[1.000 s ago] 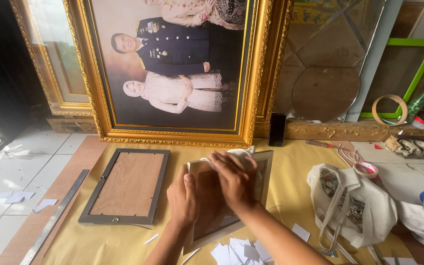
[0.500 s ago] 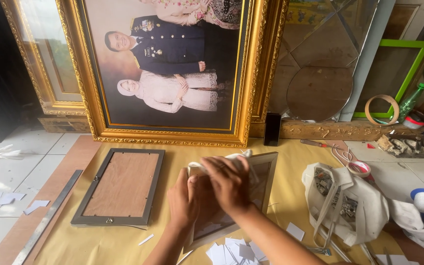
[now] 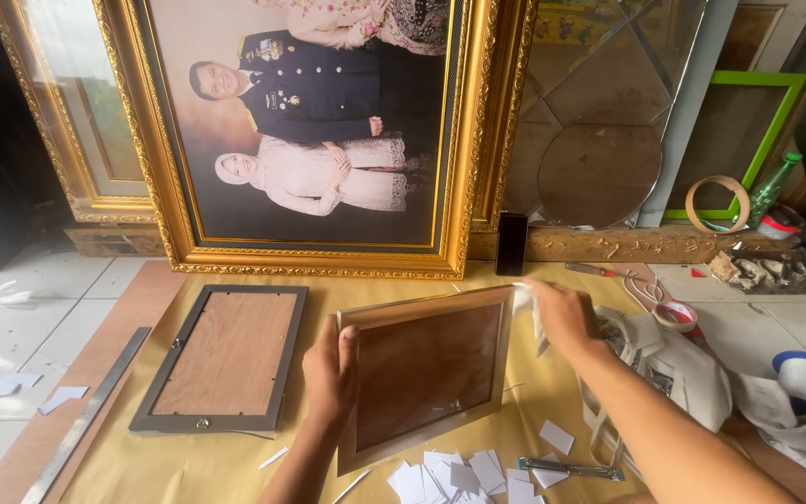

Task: Cleaning a glass pane and applying adhesive strips to a picture frame in preparation for assembly.

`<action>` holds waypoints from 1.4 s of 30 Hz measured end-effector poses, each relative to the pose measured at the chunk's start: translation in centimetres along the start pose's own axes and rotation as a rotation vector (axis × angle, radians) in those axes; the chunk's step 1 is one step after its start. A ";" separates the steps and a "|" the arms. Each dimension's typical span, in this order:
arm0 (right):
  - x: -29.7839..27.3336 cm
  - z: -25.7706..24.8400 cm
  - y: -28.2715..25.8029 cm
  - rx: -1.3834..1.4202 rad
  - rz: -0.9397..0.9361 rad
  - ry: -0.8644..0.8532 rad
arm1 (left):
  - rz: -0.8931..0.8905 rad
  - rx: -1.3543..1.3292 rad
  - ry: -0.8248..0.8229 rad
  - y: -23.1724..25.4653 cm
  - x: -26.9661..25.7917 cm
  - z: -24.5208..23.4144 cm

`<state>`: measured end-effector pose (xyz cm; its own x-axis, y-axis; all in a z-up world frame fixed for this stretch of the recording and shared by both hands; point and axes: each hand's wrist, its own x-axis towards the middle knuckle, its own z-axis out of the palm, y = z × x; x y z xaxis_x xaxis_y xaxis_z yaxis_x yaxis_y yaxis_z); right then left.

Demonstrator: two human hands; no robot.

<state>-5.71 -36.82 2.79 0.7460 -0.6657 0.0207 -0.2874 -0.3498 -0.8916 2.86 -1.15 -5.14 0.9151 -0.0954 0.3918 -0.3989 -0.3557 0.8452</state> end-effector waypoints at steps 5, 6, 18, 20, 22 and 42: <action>-0.4 4.9 0.2 -0.222 -0.716 0.287 | 0.030 0.039 0.000 -1.2 0.4 0.0; -2.1 6.7 -1.6 -0.074 -0.778 0.215 | 0.062 0.041 -0.001 -1.2 0.5 0.1; -4.2 13.7 -0.5 -0.335 -1.200 0.264 | 0.077 0.149 0.080 -3.6 -1.2 0.1; -1.2 11.4 1.8 -0.389 -1.179 0.266 | 0.076 0.161 0.095 -4.0 -1.0 0.3; 1.6 9.2 4.6 -0.445 -1.156 0.270 | 0.078 0.172 0.108 -4.1 -0.7 0.5; 3.0 1.7 -4.3 0.081 -0.343 -0.026 | -0.787 -0.344 -0.283 4.7 0.0 -4.4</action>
<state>-1.18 -36.18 5.95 0.8063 -0.5010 0.3144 0.0301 -0.4960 -0.8678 0.68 1.25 0.46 0.8931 -0.1832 -0.4109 0.3943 -0.1209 0.9110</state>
